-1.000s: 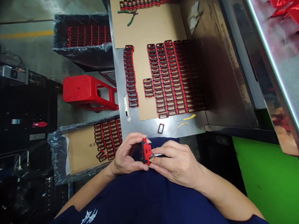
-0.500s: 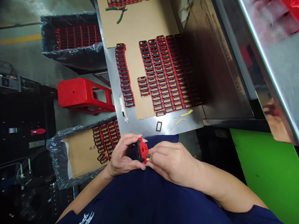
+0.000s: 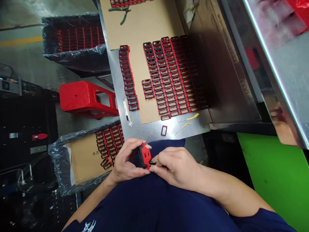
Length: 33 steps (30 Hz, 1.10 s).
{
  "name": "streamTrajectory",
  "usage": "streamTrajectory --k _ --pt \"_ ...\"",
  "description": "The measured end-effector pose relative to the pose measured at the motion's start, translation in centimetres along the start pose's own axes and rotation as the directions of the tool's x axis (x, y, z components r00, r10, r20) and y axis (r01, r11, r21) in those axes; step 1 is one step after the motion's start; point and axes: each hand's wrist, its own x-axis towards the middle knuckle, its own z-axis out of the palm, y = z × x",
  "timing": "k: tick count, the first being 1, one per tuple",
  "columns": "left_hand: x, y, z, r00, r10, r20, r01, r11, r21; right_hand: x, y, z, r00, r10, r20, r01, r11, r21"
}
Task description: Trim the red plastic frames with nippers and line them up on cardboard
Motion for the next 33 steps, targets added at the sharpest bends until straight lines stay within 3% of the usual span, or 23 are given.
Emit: streamTrajectory --k 4,6,10,18,26,33 --pt "-0.4 -0.5 0.7 0.993 -0.031 -0.117 0.002 0.971 -0.238 -0.5 0.6 0.4 0.952 0.283 -0.114 -0.247 0.935 0.254" --pt "-0.7 -0.6 0.8 0.988 -0.082 -0.131 0.038 0.950 -0.310 -0.5 0.7 0.3 0.942 0.312 -0.127 -0.274 0.929 0.250" --pt "-1.5 -0.5 0.5 0.971 -0.200 -0.132 0.144 0.928 -0.345 -0.1 0.6 -0.1 0.973 0.147 -0.180 -0.136 0.988 0.073" --pt "-1.8 -0.5 0.3 0.972 -0.205 -0.114 0.150 0.918 -0.368 0.7 0.5 -0.3 0.989 -0.017 -0.144 0.013 1.000 -0.025" --pt "-0.7 -0.4 0.3 0.995 -0.087 -0.045 0.067 0.942 -0.330 1.1 -0.2 -0.5 0.987 -0.162 -0.009 0.155 0.954 -0.255" --pt "0.1 -0.5 0.1 0.999 0.048 0.022 -0.044 0.989 -0.144 1.0 0.0 -0.8 0.985 -0.172 0.013 0.170 0.957 -0.233"
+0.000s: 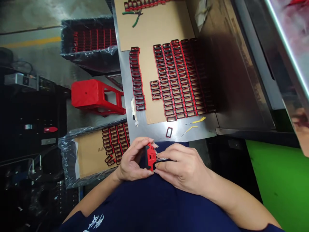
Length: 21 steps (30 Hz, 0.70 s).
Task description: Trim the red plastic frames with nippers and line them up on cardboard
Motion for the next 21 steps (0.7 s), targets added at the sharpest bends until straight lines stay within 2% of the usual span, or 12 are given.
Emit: streamTrajectory --k 4,10,21 --pt "0.17 0.18 0.14 1.000 0.013 -0.008 -0.013 0.998 0.061 -0.14 0.17 -0.13 1.000 -0.018 -0.015 0.018 1.000 0.022" --pt "0.09 0.21 0.39 0.999 -0.011 -0.047 0.014 0.998 0.057 -0.07 0.24 -0.19 1.000 -0.011 0.001 0.011 0.998 0.054" --pt "-0.12 -0.10 0.23 0.998 -0.027 -0.052 0.030 0.999 0.044 0.09 0.57 0.15 1.000 0.006 0.003 -0.006 0.988 0.155"
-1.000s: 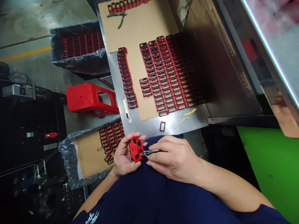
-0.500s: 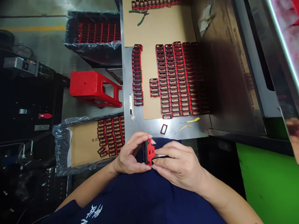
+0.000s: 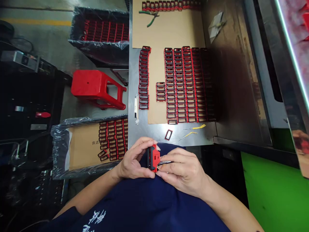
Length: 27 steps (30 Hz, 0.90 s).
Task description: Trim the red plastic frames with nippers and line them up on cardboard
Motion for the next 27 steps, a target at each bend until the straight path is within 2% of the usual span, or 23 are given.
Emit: streamTrajectory --k 10,17,27 --pt "0.0 0.0 -0.1 1.000 -0.013 0.018 0.012 1.000 0.020 -0.1 -0.1 0.0 0.999 0.029 0.031 -0.029 1.000 0.004" --pt "-0.3 -0.5 0.2 1.000 0.001 -0.031 -0.002 0.999 -0.034 -0.3 0.3 0.9 0.997 0.056 -0.062 -0.047 0.989 0.137" --pt "-0.1 -0.3 0.7 0.996 -0.054 -0.068 0.040 0.981 -0.189 -1.0 0.4 0.9 0.965 0.234 -0.115 -0.206 0.955 0.215"
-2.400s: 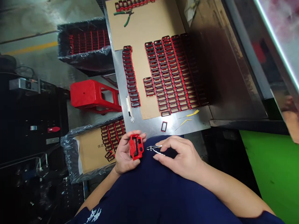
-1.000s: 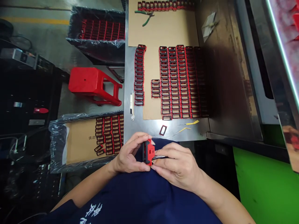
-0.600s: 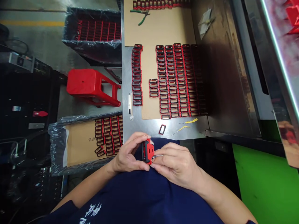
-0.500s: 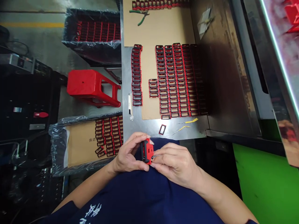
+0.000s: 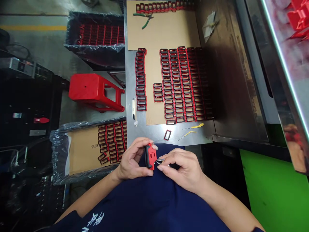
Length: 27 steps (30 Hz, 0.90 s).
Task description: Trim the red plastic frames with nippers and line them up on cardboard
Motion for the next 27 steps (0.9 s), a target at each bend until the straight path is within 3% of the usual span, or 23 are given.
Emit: streamTrajectory --k 4,7,10,13,15,17,18,19,20,21,24,27 --pt "0.1 -0.1 -0.1 0.999 -0.025 -0.049 0.019 0.993 -0.120 -0.5 0.4 -0.9 0.990 0.143 -0.008 -0.142 0.990 0.024" --pt "0.0 0.0 -0.4 0.992 -0.094 -0.081 0.074 0.972 -0.222 -1.0 0.8 -2.2 0.931 0.298 0.209 -0.310 0.950 0.029" --pt "-0.5 0.1 -0.7 0.988 -0.135 -0.079 0.112 0.963 -0.245 -1.4 1.1 -4.0 0.847 0.412 0.336 -0.388 0.911 -0.137" --pt "-0.5 -0.4 -1.3 0.986 -0.152 -0.071 0.136 0.972 -0.191 -2.0 1.5 -5.7 0.809 0.520 0.275 -0.460 0.850 -0.256" --pt "1.1 -1.6 -2.4 0.987 -0.124 -0.101 0.117 0.990 -0.074 -2.5 1.8 -6.1 0.801 0.575 0.167 -0.526 0.809 -0.263" --pt "5.0 -3.5 -4.1 0.981 -0.128 -0.143 0.156 0.967 0.200 -3.0 2.2 -5.7 0.789 0.610 0.078 -0.579 0.780 -0.237" --pt "8.0 -4.6 -5.1 0.974 -0.153 -0.168 0.208 0.899 0.384 -3.1 2.5 -5.2 0.784 0.619 0.047 -0.596 0.772 -0.222" --pt "11.4 -5.7 -6.1 0.957 -0.204 -0.205 0.287 0.765 0.576 -3.2 2.7 -4.7 0.780 0.626 0.025 -0.608 0.766 -0.208" --pt "15.2 -6.7 -7.1 0.927 -0.275 -0.254 0.366 0.534 0.762 -3.2 2.9 -4.1 0.776 0.631 0.011 -0.617 0.762 -0.196" --pt "19.2 -7.7 -8.1 0.915 -0.281 -0.289 0.389 0.431 0.814 -3.2 3.1 -3.6 0.773 0.634 -0.004 -0.624 0.759 -0.183" --pt "30.0 -10.3 -10.7 0.889 -0.273 -0.368 0.434 0.240 0.869 -3.5 3.6 -2.3 0.759 0.648 -0.061 -0.649 0.746 -0.146" --pt "37.3 -12.8 -12.5 0.851 -0.268 -0.452 0.482 0.057 0.874 -4.7 4.6 -1.6 0.736 0.660 -0.149 -0.676 0.728 -0.117"
